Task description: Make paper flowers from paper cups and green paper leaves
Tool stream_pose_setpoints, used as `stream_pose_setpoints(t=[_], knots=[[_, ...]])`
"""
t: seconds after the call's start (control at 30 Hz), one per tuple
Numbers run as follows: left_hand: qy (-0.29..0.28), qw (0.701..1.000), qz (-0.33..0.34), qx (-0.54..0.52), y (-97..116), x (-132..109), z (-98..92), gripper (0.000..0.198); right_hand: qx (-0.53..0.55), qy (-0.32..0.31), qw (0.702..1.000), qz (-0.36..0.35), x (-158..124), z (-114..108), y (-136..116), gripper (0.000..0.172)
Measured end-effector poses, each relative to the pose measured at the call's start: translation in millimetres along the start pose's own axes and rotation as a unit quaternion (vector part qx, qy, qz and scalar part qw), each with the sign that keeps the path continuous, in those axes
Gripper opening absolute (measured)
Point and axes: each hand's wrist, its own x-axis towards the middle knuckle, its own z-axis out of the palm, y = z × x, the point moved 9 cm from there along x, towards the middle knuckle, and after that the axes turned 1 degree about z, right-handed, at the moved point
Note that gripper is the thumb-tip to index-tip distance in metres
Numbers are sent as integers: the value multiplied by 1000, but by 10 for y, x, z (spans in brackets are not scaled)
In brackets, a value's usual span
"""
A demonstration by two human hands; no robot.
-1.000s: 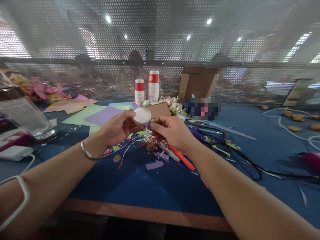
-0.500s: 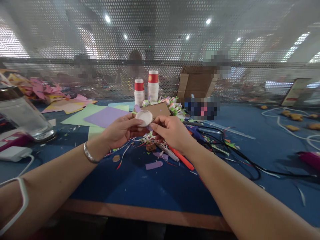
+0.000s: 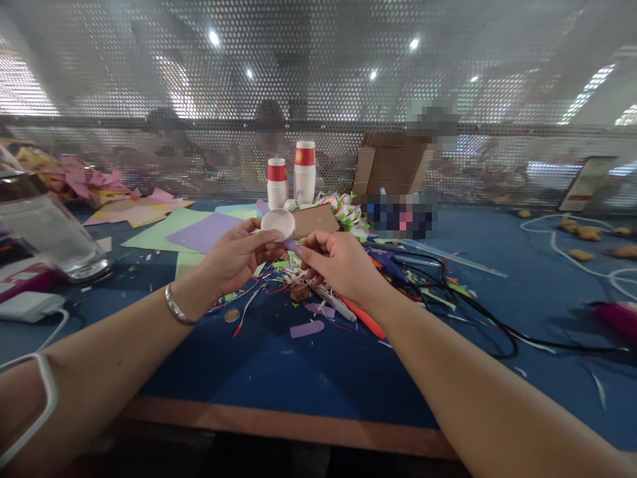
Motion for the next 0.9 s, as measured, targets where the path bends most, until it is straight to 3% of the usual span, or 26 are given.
stream_pose_setpoints(t=[0.37,0.53,0.7,0.9], knots=[[-52,997,-19,60,-88,-29,55,23,-5,-1,1000,8,9,5,39,33],[-19,999,2,41,-16,-17,9,16,-9,1,1000,15,12,5,56,32],[-46,997,-24,56,-47,-51,76,16,-29,8,1000,4,10,-4,37,29],[-14,997,-21,67,-49,-61,60,7,-32,7,999,-3,23,4,69,30]])
